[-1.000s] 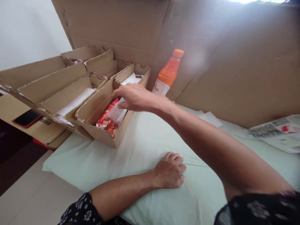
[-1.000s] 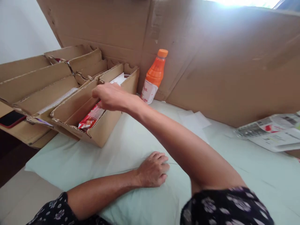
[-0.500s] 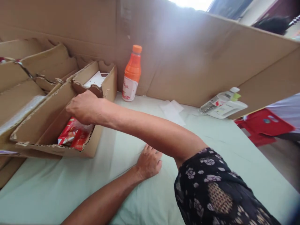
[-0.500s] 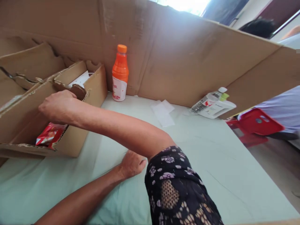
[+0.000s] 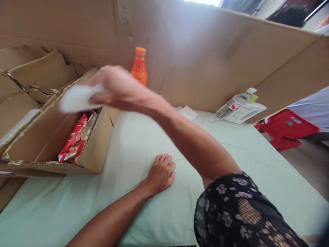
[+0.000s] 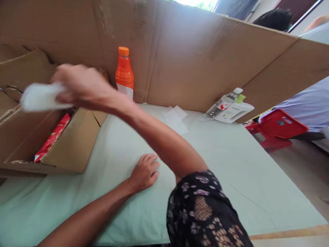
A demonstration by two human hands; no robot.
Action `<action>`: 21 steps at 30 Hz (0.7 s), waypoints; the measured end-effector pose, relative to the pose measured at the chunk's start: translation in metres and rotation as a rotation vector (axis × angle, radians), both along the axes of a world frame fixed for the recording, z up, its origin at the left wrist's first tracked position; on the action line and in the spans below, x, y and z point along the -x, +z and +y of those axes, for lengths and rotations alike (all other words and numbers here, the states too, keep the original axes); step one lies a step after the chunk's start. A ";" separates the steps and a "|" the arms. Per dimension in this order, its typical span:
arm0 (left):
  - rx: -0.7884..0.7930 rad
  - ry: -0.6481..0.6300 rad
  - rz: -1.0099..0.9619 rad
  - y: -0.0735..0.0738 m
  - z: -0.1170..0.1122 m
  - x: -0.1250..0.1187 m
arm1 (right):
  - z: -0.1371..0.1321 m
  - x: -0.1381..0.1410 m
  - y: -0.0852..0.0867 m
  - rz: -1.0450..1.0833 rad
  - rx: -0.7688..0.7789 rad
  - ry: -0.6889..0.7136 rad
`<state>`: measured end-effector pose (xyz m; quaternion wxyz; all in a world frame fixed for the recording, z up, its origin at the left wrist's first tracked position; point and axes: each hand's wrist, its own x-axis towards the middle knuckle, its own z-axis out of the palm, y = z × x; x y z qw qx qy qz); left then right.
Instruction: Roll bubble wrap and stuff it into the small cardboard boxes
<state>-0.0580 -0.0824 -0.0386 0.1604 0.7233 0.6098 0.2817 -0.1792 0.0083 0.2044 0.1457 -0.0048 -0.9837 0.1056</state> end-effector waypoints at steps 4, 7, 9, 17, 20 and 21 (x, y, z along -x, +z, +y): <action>-0.011 0.005 -0.001 0.000 0.002 -0.001 | 0.080 -0.110 -0.010 0.282 -0.125 -0.525; -0.022 0.048 0.008 0.008 -0.002 0.002 | 0.128 -0.178 -0.068 0.162 -0.189 -0.882; -0.099 0.086 -0.015 0.028 -0.011 0.010 | 0.146 -0.205 -0.111 0.118 -0.122 -0.826; -0.461 0.403 0.252 0.191 -0.030 0.130 | 0.120 -0.169 -0.209 -0.046 0.102 -0.662; -0.352 0.557 0.464 0.219 0.000 0.207 | 0.108 -0.150 -0.227 -0.032 0.115 -0.665; -0.261 0.602 0.499 0.220 0.011 0.233 | 0.106 -0.148 -0.231 -0.025 0.119 -0.663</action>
